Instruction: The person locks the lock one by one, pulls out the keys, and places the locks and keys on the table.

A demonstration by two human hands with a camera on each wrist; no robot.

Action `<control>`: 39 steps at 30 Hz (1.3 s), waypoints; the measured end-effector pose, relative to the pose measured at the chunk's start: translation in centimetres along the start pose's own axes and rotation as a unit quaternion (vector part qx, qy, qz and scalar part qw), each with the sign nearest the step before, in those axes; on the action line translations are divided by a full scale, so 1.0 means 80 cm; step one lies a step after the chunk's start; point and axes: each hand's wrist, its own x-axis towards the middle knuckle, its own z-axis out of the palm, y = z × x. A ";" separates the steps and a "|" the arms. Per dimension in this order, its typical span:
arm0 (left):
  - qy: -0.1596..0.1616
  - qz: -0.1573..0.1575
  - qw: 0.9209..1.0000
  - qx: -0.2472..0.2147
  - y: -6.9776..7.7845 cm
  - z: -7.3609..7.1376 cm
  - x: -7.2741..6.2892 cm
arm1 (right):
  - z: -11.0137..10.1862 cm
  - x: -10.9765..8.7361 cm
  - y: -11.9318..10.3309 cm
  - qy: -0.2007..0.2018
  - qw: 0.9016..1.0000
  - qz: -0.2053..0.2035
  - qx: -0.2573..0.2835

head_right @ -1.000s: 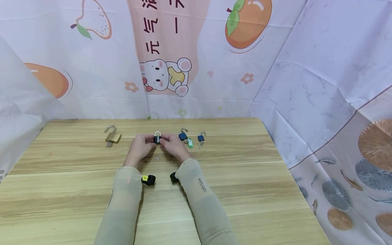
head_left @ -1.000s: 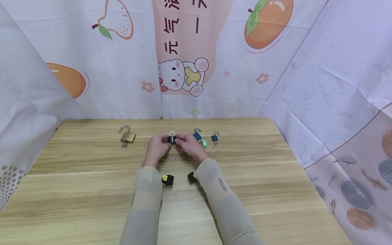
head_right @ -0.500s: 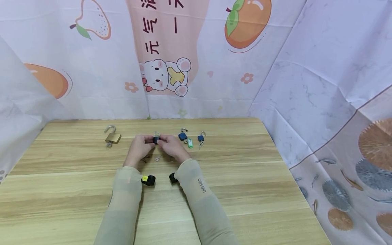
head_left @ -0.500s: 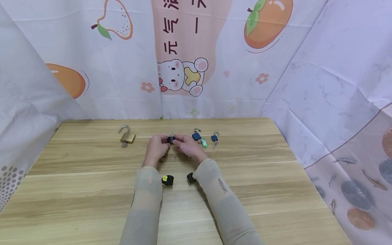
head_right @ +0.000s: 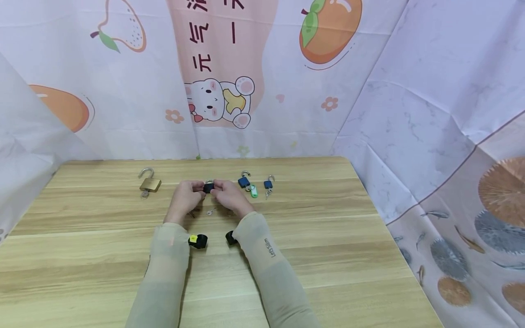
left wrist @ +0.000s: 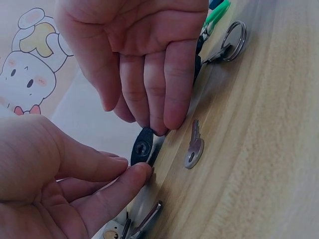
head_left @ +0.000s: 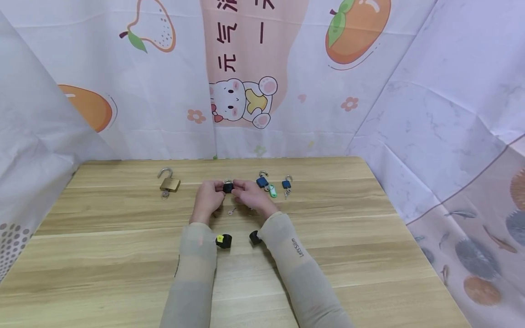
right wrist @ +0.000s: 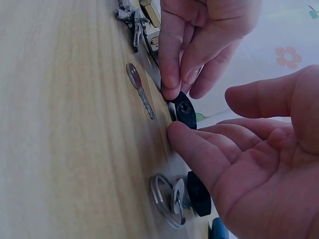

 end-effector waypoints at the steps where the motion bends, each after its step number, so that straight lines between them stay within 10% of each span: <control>1: 0.000 0.000 1.000 0.001 0.000 0.000 0.000 | 0.000 0.000 0.000 0.000 1.000 0.001 0.000; 9: 0.010 0.000 1.000 0.007 0.011 0.001 -0.004 | -0.020 -0.004 0.003 0.017 0.999 -0.036 0.034; 16: 0.016 0.068 0.997 0.009 0.031 0.014 -0.004 | -0.066 -0.018 0.001 0.102 0.984 -0.089 0.117; 23: -0.050 0.083 0.995 -0.019 0.043 0.048 -0.003 | -0.095 -0.021 0.022 0.179 0.980 -0.081 -0.028; 29: -0.122 0.062 0.983 -0.120 0.051 0.075 -0.004 | -0.095 -0.017 0.029 0.164 0.972 -0.072 -0.153; 39: -0.179 0.009 0.949 -0.258 0.045 0.091 0.004 | -0.089 -0.014 0.030 0.159 0.974 -0.046 -0.157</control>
